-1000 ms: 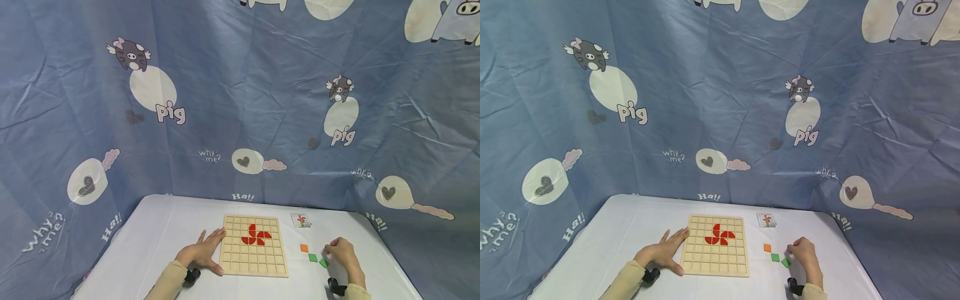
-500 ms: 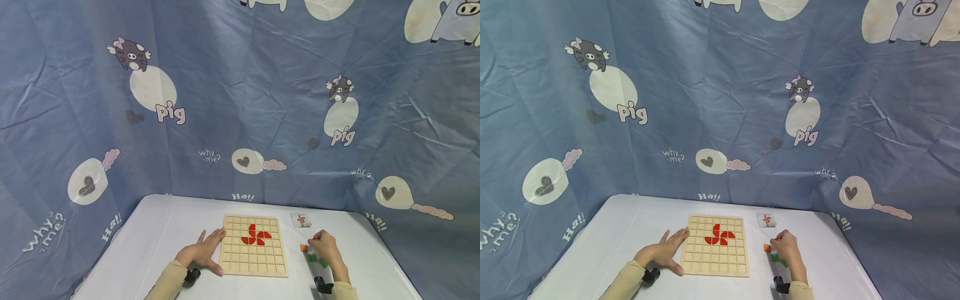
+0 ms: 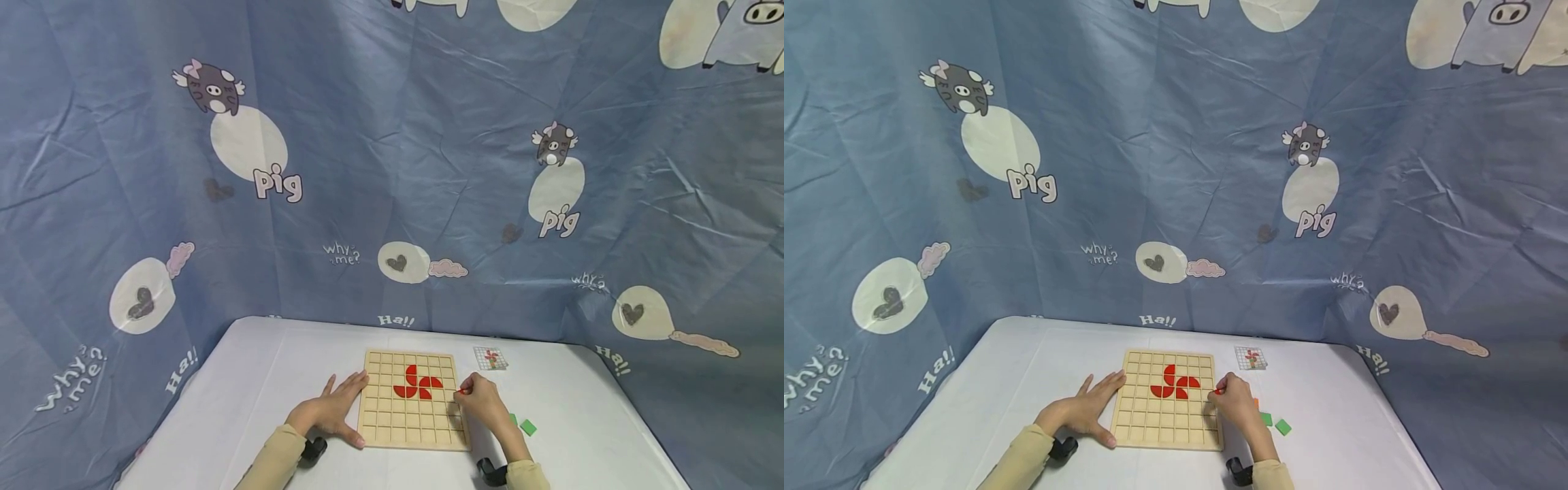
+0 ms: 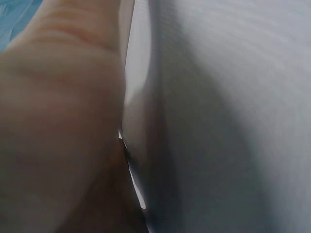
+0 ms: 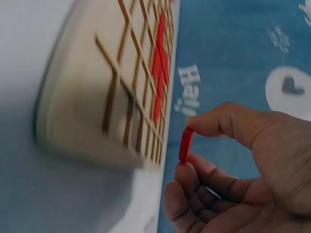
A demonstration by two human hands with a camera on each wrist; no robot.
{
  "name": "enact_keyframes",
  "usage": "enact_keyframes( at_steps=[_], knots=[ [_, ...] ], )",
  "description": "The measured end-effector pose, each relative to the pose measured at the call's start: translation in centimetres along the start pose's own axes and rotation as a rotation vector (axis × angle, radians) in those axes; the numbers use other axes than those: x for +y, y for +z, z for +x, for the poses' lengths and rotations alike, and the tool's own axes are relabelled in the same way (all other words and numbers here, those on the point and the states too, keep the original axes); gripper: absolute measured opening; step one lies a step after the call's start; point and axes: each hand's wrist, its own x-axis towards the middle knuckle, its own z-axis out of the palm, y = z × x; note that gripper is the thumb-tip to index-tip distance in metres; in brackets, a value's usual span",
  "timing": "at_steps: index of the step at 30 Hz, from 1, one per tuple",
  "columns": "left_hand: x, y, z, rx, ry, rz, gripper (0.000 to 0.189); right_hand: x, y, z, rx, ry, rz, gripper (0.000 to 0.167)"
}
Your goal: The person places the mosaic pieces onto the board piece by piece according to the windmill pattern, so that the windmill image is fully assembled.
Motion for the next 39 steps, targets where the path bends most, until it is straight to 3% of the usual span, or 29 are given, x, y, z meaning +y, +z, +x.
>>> enact_keyframes(
  at_steps=[10,17,39],
  knots=[
    [-0.2,0.1,0.2,-0.004,-0.007,-0.004,0.132,-2.4,3.3,-0.4,-0.104,-0.053,0.025,0.024],
    [-0.2,0.2,0.2,0.001,-0.004,0.007,0.133,-3.0,5.0,-0.7,-0.08,-0.114,0.006,0.022],
    [-0.2,0.2,0.3,-0.004,-0.011,0.005,0.133,-4.2,6.5,-0.8,0.023,0.046,0.007,0.026]
  ],
)
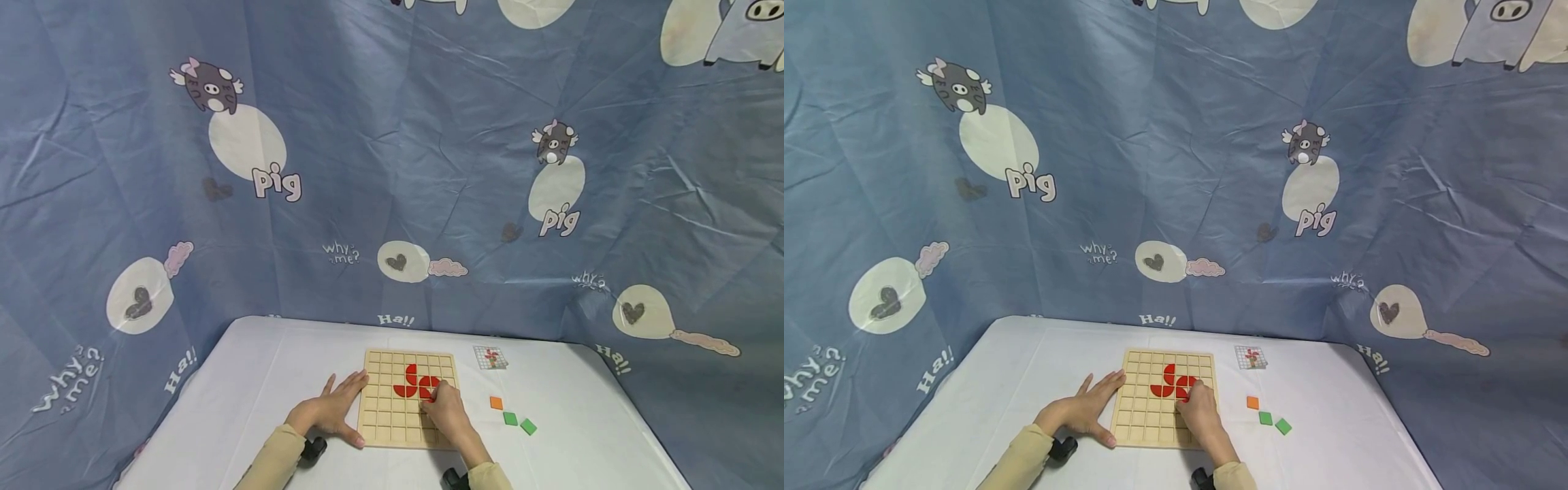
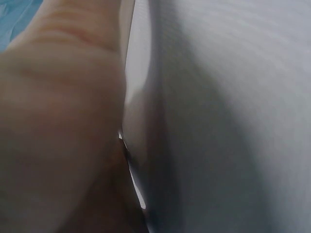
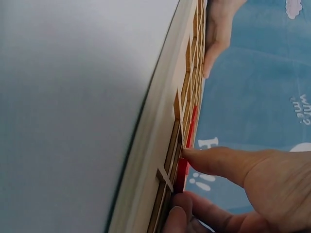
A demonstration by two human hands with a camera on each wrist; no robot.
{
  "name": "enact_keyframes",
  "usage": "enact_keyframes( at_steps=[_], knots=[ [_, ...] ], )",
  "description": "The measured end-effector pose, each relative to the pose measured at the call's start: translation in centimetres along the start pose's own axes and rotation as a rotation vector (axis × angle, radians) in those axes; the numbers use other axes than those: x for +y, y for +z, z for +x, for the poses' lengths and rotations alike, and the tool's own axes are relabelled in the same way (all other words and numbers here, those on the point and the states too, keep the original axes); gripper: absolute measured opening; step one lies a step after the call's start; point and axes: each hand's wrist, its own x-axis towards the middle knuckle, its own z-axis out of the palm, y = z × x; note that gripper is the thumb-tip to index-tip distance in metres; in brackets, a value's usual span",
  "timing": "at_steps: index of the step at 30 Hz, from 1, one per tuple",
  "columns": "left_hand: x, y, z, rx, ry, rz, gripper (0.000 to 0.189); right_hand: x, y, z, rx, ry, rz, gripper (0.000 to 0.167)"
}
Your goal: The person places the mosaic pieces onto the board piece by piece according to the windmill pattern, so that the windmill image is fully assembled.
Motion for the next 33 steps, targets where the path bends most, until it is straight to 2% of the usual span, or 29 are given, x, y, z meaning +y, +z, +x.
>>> enact_keyframes(
  at_steps=[9,16,22,25,29,33],
  knots=[
    [0.4,-0.1,-0.2,0.002,-0.005,0.004,0.132,-0.2,0.1,-0.2,0.006,0.01,0.008,0.027],
    [0.3,-0.1,0.0,0.003,-0.006,0.002,0.133,0.1,-0.6,-0.1,-0.016,0.021,0.02,0.028],
    [0.2,-0.2,0.0,0.0,-0.007,0.007,0.133,0.8,-1.4,0.0,0.013,-0.06,0.013,0.017],
    [0.2,-0.2,-0.1,-0.005,-0.007,0.005,0.133,1.1,-1.7,0.0,-0.035,-0.116,0.004,0.011],
    [0.3,-0.2,-0.3,-0.01,-0.002,-0.004,0.131,1.6,-1.8,-0.2,-0.122,-0.181,-0.007,0.019],
    [0.5,-0.3,-0.4,-0.008,-0.003,-0.007,0.132,1.9,-1.6,-0.4,-0.132,-0.245,-0.028,0.017]
  ],
)
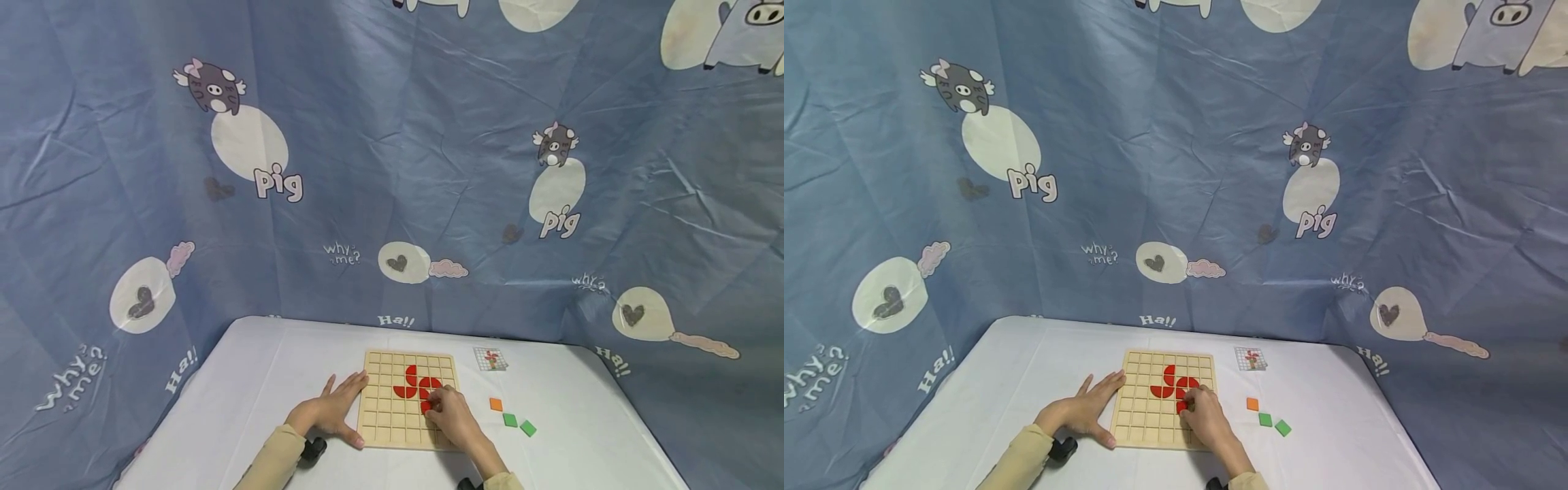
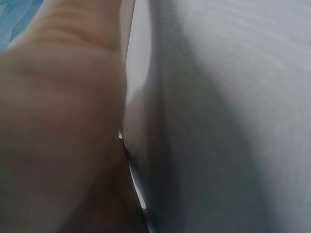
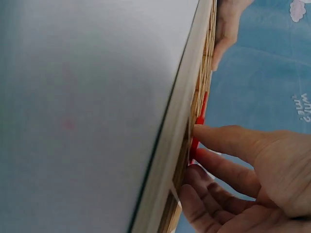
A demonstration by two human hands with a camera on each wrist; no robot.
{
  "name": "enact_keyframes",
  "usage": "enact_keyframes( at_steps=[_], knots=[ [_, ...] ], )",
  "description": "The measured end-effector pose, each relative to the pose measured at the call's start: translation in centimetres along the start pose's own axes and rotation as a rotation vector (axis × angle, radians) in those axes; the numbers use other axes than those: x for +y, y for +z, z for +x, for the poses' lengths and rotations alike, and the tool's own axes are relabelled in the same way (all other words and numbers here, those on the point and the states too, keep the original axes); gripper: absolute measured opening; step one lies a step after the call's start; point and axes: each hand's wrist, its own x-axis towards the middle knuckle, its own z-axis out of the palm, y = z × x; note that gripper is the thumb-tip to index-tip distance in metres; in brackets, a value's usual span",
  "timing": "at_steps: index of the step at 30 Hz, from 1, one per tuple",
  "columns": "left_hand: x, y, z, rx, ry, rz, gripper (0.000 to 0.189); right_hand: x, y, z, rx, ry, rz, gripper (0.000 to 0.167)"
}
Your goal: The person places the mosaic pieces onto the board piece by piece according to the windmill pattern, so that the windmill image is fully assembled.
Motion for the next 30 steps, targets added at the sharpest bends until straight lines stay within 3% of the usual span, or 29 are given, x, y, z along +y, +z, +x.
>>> enact_keyframes(
  at_steps=[5,16,22,30],
  knots=[
    [0.02,-0.09,-0.01,0.004,-0.008,0.001,0.133,0.23,0.16,0.06,0.018,-0.035,-0.017,0.013],
    [-0.65,0.47,0.5,0.0,-0.018,0.013,0.135,-0.07,0.29,-0.1,0.055,0.001,-0.006,0.013],
    [-0.38,0.34,0.35,0.006,-0.009,0.0,0.134,-0.04,0.4,-0.1,0.035,0.015,0.0,0.018],
    [-0.43,0.33,0.32,0.009,-0.012,0.01,0.134,0.17,0.44,0.19,0.051,-0.024,-0.026,0.017]
  ],
)
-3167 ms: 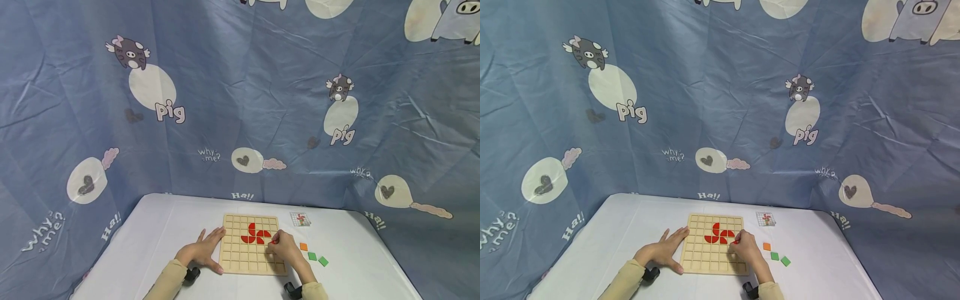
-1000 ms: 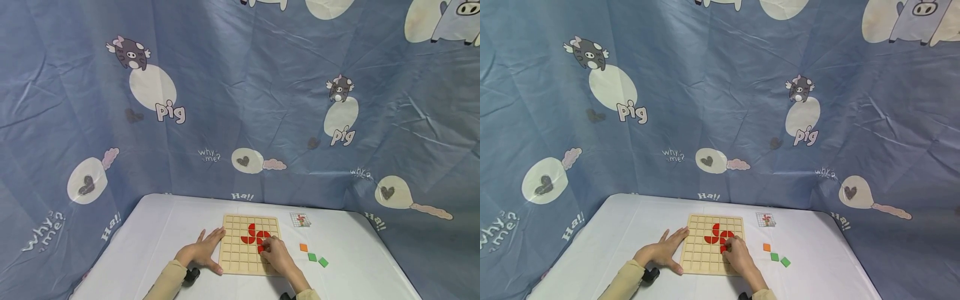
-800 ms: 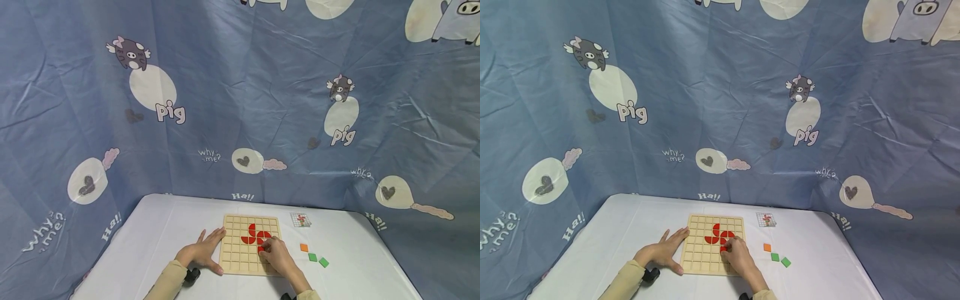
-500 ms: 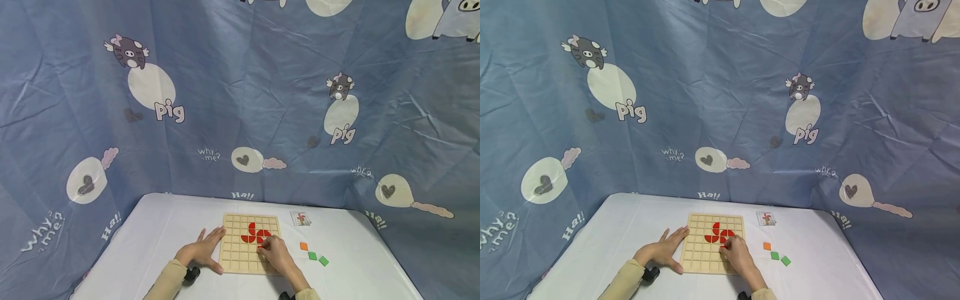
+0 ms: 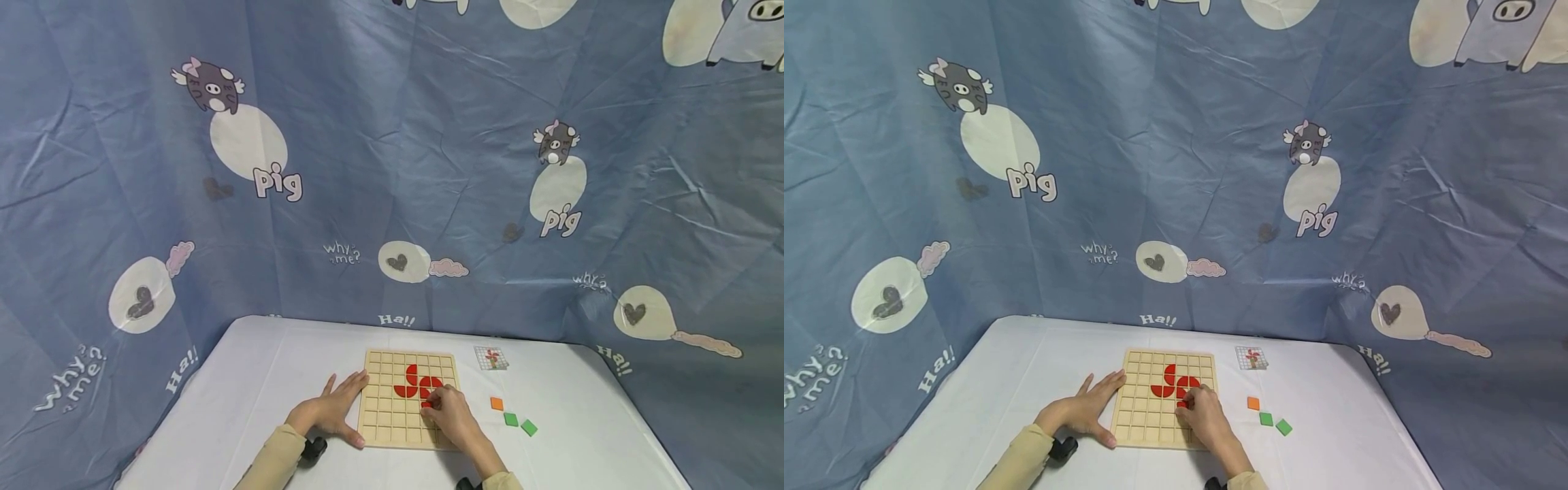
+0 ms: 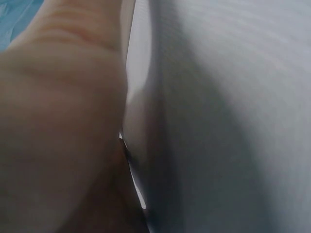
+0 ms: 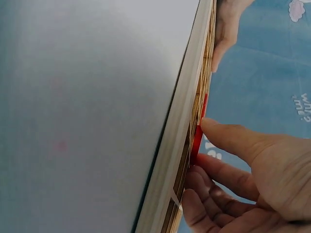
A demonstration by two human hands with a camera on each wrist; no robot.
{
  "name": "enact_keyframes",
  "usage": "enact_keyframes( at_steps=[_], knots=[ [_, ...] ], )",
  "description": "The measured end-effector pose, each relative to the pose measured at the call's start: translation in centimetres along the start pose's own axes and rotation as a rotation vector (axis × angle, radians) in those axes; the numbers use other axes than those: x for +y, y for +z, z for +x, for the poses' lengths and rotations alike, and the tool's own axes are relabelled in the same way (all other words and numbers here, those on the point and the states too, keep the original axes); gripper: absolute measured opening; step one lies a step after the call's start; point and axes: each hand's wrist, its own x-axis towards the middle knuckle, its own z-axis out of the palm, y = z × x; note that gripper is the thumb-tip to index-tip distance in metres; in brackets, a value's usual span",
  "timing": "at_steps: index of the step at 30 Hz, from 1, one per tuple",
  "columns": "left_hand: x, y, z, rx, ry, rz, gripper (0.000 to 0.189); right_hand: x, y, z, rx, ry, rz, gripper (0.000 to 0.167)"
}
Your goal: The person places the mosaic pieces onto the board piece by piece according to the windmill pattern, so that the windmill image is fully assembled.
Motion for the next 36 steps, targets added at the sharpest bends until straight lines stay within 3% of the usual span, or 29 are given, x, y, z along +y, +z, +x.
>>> enact_keyframes(
  at_steps=[9,16,26,36],
  knots=[
    [0.2,-0.2,-0.2,0.012,0.024,-0.015,0.131,0.5,-0.1,0.6,-0.04,-0.009,0.021,0.018],
    [0.4,-0.4,-0.2,0.003,0.024,-0.001,0.13,0.8,-0.8,0.7,-0.087,-0.078,0.05,0.016],
    [0.4,-0.2,-0.2,-0.002,0.007,-0.002,0.13,0.9,-0.5,1.1,-0.084,-0.018,0.078,0.022],
    [0.5,-0.2,-0.2,-0.001,-0.003,-0.001,0.132,0.7,-0.6,0.9,-0.076,-0.05,0.036,0.011]
  ],
)
